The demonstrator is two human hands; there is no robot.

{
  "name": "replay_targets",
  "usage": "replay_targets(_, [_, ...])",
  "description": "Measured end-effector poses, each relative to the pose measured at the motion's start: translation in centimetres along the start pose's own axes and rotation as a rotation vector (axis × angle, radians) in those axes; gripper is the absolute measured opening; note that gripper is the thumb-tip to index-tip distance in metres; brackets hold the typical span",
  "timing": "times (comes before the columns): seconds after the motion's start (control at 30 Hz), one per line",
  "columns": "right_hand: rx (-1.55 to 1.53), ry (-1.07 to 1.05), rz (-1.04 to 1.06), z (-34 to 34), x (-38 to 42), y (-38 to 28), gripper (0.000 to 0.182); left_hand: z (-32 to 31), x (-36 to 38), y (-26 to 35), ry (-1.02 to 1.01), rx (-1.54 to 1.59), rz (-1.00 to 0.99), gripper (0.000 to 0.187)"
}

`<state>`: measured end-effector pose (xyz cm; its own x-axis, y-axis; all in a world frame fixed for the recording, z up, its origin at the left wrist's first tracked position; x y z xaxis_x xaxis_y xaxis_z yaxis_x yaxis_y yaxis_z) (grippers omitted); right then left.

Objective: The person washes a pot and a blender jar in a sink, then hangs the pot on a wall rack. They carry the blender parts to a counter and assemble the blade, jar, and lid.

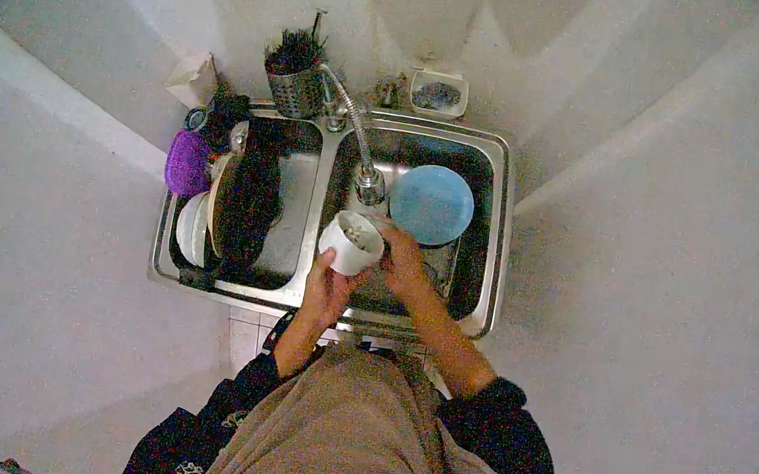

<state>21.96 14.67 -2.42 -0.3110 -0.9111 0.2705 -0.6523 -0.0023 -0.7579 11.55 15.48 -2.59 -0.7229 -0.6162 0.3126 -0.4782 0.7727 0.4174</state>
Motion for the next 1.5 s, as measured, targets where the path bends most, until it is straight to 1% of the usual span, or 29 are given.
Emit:
replay_targets(0.1, [-0.028,0.354,0.121,2.0,2.5,1.3,0.033,0.2,-0.2,-0.5,0.056,0.057,0.040,0.054])
replay_targets(0.2, [0.827,0.425,0.408,0.1,5.0,-1.9,0.039,1.1,-0.2,-1.4,0.147,0.078,0.062,0.054])
replay_targets(0.3, [0.791,0.451,0.490,-2.0,7.1,-2.6,0.041,2.4,-0.5,-2.1,0.237,0.010,0.071,0.056])
replay_targets(0.33, [0.963,0.392,0.562,-2.9,7.4,-2.7,0.040,2.9,-0.6,-2.2,0.266,-0.023,0.075,0.057])
replay_targets(0.4, [1.303,0.262,0.702,-4.1,7.8,-2.0,0.040,4.0,-1.7,-3.6,0.196,0.000,0.118,0.054])
replay_targets(0.43, [1.375,0.159,0.774,-4.8,7.9,-1.6,0.042,3.9,-2.0,-4.0,0.158,0.012,0.141,0.053])
replay_targets(0.5, [1.511,-0.059,0.915,-6.1,8.3,-0.5,0.045,4.9,-1.7,-4.0,0.198,0.029,0.057,0.052])
replay_targets(0.53, [1.508,-0.087,0.911,-6.2,8.0,-0.9,0.046,5.1,-1.6,-3.7,0.220,0.037,0.012,0.052])
replay_targets(0.6, [1.500,-0.149,0.897,-6.6,6.6,-2.4,0.048,3.9,-0.3,-2.7,0.317,-0.115,0.027,0.053])
replay_targets(0.63, [1.519,-0.170,0.836,-6.7,5.5,-2.7,0.048,3.5,0.3,-2.2,0.365,-0.191,0.035,0.053])
replay_targets(0.7, [1.556,-0.206,0.713,-6.8,3.9,-3.1,0.047,3.3,0.6,-2.5,0.348,-0.261,0.056,0.054])
replay_targets(0.73, [1.554,-0.221,0.805,-7.6,4.5,-3.6,0.045,3.2,0.6,-2.7,0.338,-0.297,0.066,0.054])
replay_targets(0.8, [1.543,-0.251,0.998,-9.3,6.0,-4.5,0.042,2.9,0.0,-1.4,0.258,-0.243,-0.046,0.053])
replay_targets(0.83, [1.524,-0.297,1.010,-9.6,6.6,-4.7,0.040,2.9,-0.2,-0.6,0.223,-0.212,-0.105,0.053])
replay_targets(0.9, [1.474,-0.393,1.028,-9.2,8.4,-5.1,0.036,2.8,-0.2,-0.1,0.210,-0.001,-0.011,0.053])
replay_targets(0.97, [1.382,-0.201,0.731,-5.3,7.6,-5.0,0.033,3.4,-0.2,0.0,0.219,0.252,0.072,0.054])
replay_targets(1.0, [1.293,-0.098,0.631,-3.6,7.2,-5.3,0.032,3.8,-0.3,-0.3,0.076,0.299,0.159,0.059])
replay_targets(1.03, [1.193,0.008,0.542,-2.2,7.1,-5.7,0.031,2.8,-0.1,0.4,-0.003,0.294,0.158,0.062])
replay_targets(1.07, [1.055,0.121,0.500,-0.9,7.2,-6.5,0.030,1.7,0.1,0.9,-0.082,0.289,0.158,0.065])
replay_targets(1.1, [0.917,0.231,0.455,0.2,7.5,-7.2,0.029,1.4,0.3,0.8,-0.089,0.297,0.173,0.065])
replay_targets(1.2, [0.941,0.203,0.523,-2.8,7.6,-9.2,0.034,0.7,0.3,0.4,-0.125,0.291,0.210,0.064])
replay_targets(1.27, [1.101,0.063,0.712,-6.5,8.4,-10.8,0.031,0.2,0.1,0.2,-0.162,0.259,0.219,0.064])
replay_targets(1.3, [1.180,-0.011,0.805,-8.1,8.7,-11.0,0.030,0.6,-0.1,0.0,-0.116,0.242,0.213,0.063])
replay_targets(1.37, [1.400,-0.108,1.060,-10.4,9.4,-10.5,0.032,0.7,-0.1,-0.2,-0.023,0.207,0.199,0.060])
replay_targets(1.4, [1.508,-0.160,1.188,-11.4,9.9,-10.0,0.033,0.5,-0.1,-0.2,-0.030,0.192,0.191,0.060])
replay_targets(1.47, [1.548,-0.192,1.179,-11.6,9.2,-9.6,0.035,0.3,-0.1,-0.2,-0.047,0.163,0.172,0.059])
replay_targets(1.5, [1.566,-0.212,1.175,-11.7,8.9,-9.4,0.035,1.3,-0.5,-0.5,-0.135,0.175,0.189,0.062])
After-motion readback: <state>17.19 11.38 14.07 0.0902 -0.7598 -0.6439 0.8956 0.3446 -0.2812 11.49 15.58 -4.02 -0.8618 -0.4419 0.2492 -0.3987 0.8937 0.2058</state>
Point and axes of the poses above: each hand's wrist, its own x-axis away from the middle knuckle, its own z-axis out of the back of the hand, y = z × x, the point moved 10 cm from there along -x, towards the middle knuckle, and after that the axes turned 4 degrees about z, right-handed, at the moved point
